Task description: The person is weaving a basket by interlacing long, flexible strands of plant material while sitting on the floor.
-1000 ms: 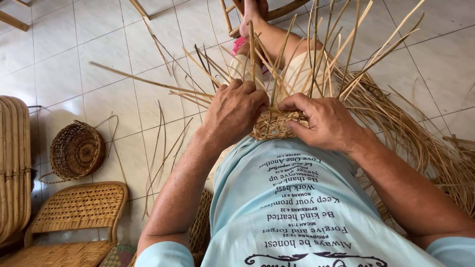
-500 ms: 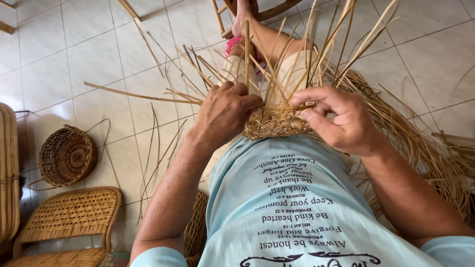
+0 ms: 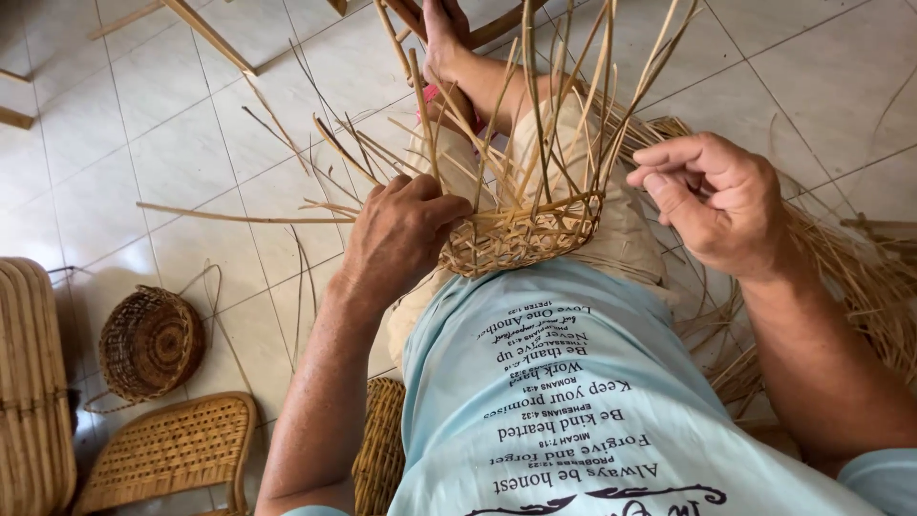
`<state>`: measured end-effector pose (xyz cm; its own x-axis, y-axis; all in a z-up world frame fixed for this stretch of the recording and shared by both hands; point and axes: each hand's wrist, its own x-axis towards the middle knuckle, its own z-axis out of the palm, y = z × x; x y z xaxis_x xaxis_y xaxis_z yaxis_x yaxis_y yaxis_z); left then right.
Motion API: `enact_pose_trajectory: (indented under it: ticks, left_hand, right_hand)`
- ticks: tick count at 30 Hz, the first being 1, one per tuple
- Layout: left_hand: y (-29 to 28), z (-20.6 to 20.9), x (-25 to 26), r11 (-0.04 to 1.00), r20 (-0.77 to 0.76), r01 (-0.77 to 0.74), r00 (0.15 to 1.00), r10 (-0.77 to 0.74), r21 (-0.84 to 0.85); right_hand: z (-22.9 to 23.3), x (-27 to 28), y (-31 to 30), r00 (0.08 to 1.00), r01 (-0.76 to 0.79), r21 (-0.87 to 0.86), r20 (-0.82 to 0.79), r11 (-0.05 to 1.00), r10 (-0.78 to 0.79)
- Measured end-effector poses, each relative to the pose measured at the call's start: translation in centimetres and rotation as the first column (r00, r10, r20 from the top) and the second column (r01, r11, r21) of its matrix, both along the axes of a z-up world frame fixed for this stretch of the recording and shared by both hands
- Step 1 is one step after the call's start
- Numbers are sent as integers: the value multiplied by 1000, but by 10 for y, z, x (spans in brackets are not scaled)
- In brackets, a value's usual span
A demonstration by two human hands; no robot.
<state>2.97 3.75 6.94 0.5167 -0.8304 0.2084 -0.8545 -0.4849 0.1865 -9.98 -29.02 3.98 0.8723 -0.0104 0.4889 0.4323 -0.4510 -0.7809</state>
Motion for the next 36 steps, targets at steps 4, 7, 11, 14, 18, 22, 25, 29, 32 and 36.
enact_pose_trajectory:
  ticks: [4,7,11,14,18,22,25,29,32,36]
  left_hand:
    - [-2,3,-1,1000,-6,-4,1000,4,-11]
    - [-3,4,-1,1000,-16,0,1000,0,-23]
    - [-5,4,-1,1000,-38,-1,999,0,-21]
    - [-7,7,0,1000,-52,7,999,-8,-13]
    - [-7,5,1,1000,-25,14,1000,-14,16]
    - [-4,2,1,1000,-24,14,1000,-15,-21]
    - [1,-1,1,999,-33,15,999,-17,-47]
    - [1,-2,1,999,-38,13,999,-14,-31]
    - [-1,-2,2,999,-9,34,999,-34,-38]
    - [-2,-1,1,999,-4,36,999,-36,-16]
  right_hand:
    - [2,1,2,1000,8,-6,24,1000,-7]
    - [-3,6,3,996,-53,24,70,998,52]
    - [0,10,14,990,-102,42,102,994,97]
    - [9,18,37,970,-239,51,50,970,237]
    - [26,28,67,946,-321,-201,-99,925,307]
    - [24,33,72,952,-307,-332,-125,892,281]
    - [24,30,55,950,-313,-129,-44,941,310]
    - [28,18,25,978,-208,-34,17,977,209]
    - [25,8,14,996,-91,37,-5,995,91]
    - [28,2,11,999,-17,61,-38,998,20]
